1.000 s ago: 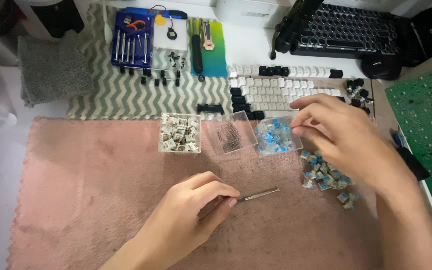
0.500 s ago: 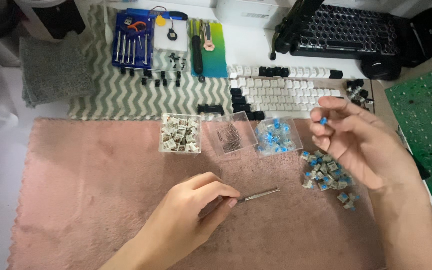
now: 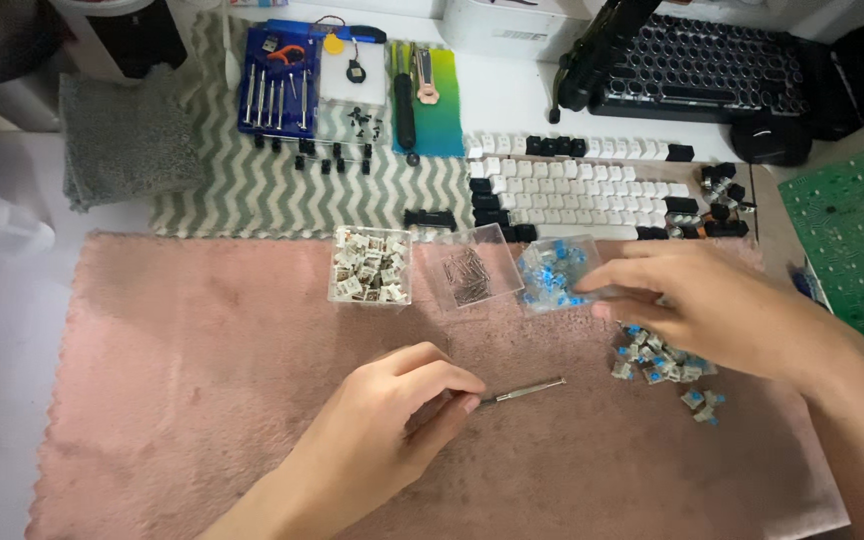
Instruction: The person assembles mechanical keyboard switches by hand, inserting blue stems into white housings and attaching metal leaf springs. They handle each switch individually, repeatedly picking up components from small containers and placing assembled units into a pile on the desk.
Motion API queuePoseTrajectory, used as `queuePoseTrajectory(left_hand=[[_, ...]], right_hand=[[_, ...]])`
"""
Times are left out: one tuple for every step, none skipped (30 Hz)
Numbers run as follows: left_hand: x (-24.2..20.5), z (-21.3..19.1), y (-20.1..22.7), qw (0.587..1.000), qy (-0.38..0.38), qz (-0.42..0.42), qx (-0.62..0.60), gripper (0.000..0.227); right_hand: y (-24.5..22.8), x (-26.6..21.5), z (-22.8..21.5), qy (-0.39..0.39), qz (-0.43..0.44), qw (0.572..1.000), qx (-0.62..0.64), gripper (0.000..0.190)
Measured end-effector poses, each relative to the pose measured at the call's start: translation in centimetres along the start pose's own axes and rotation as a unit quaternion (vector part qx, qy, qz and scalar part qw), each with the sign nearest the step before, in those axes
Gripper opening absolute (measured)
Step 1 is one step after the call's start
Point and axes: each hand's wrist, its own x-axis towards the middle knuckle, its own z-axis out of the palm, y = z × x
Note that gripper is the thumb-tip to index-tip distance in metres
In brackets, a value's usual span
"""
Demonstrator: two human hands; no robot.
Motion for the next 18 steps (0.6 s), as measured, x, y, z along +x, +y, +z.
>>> queuePoseTrajectory(left_hand=[[0.0, 0.1, -0.1, 1.000, 0.000, 0.000, 0.001, 0.012], [0.0, 0.1, -0.1, 1.000, 0.005, 0.004, -0.004, 0.011], [0.0, 0.1, -0.2, 1.000, 0.010, 0.008, -0.008, 0.010], [0.0, 0.1, -0.1, 1.000, 0.011, 0.009, -0.008, 0.010], [0.0, 0.1, -0.1, 1.000, 0.002, -0.004, -0.002, 0.011], [0.0, 0.1, -0.1, 1.000, -0.007, -0.017, 0.004, 0.013], [0.0, 0.1, -0.1, 1.000, -0.006, -0.017, 0.005, 0.013], [0.0, 0.1, -0.2, 1.000, -0.002, -0.003, 0.005, 0.012], [0.0, 0.2, -0.2, 1.000, 0.002, 0.011, 0.004, 0.012], [0.0, 0.2, -0.2, 1.000, 0.002, 0.010, 0.005, 0.012], [0.0, 0.2, -0.3, 1.000, 0.007, 0.012, 0.003, 0.011], [-0.1, 0.3, -0.3, 1.000, 0.011, 0.014, 0.002, 0.010], [0.0, 0.2, -0.1, 1.000, 0.011, 0.014, 0.002, 0.010], [0.1, 0.1, 0.0, 1.000, 0.010, 0.007, -0.013, 0.011], [0.1, 0.0, 0.1, 1.000, 0.008, -0.001, -0.029, 0.013], [0.2, 0.2, 0.2, 1.000, 0.009, -0.002, -0.028, 0.013], [0.2, 0.4, 0.3, 0.997, 0.038, -0.012, -0.072, 0.013], [0.3, 0.6, 0.5, 0.991, 0.067, -0.021, -0.116, 0.016]], right_hand=[[0.2, 0.2, 0.0, 0.000, -0.001, 1.000, 0.000, 0.039], [0.3, 0.4, 0.0, -0.010, -0.009, 1.000, 0.001, 0.038], [0.5, 0.7, 0.0, -0.021, -0.017, 1.000, 0.003, 0.036], [0.4, 0.7, -0.1, -0.020, -0.018, 1.000, 0.002, 0.036], [0.3, 0.7, -0.2, -0.017, -0.011, 1.000, -0.012, 0.028], [0.1, 0.7, -0.3, -0.014, -0.006, 1.000, -0.026, 0.020], [0.3, 0.8, -0.4, -0.013, -0.006, 1.000, -0.027, 0.020], [0.5, 0.8, -0.4, -0.005, -0.010, 1.000, -0.025, 0.008], [0.7, 0.8, -0.5, 0.004, -0.013, 1.000, -0.022, 0.014], [1.1, 1.1, -0.3, 0.004, -0.014, 1.000, -0.022, 0.014], [1.5, 1.3, -0.1, 0.011, -0.034, 0.999, 0.019, 0.014], [1.8, 1.5, 0.0, 0.017, -0.054, 0.997, 0.060, 0.015], [2.1, 1.5, 0.0, 0.017, -0.054, 0.997, 0.060, 0.015], [2.4, 1.5, 0.0, 0.031, -0.069, 0.992, 0.104, 0.006], [2.7, 1.5, 0.0, 0.044, -0.083, 0.984, 0.150, 0.027], [3.3, 1.2, 0.5, 0.043, -0.085, 0.984, 0.149, 0.027], [4.0, 0.9, 1.0, 0.084, -0.119, 0.978, 0.152, 0.022], [4.6, 0.6, 1.5, 0.125, -0.152, 0.968, 0.154, 0.020]])
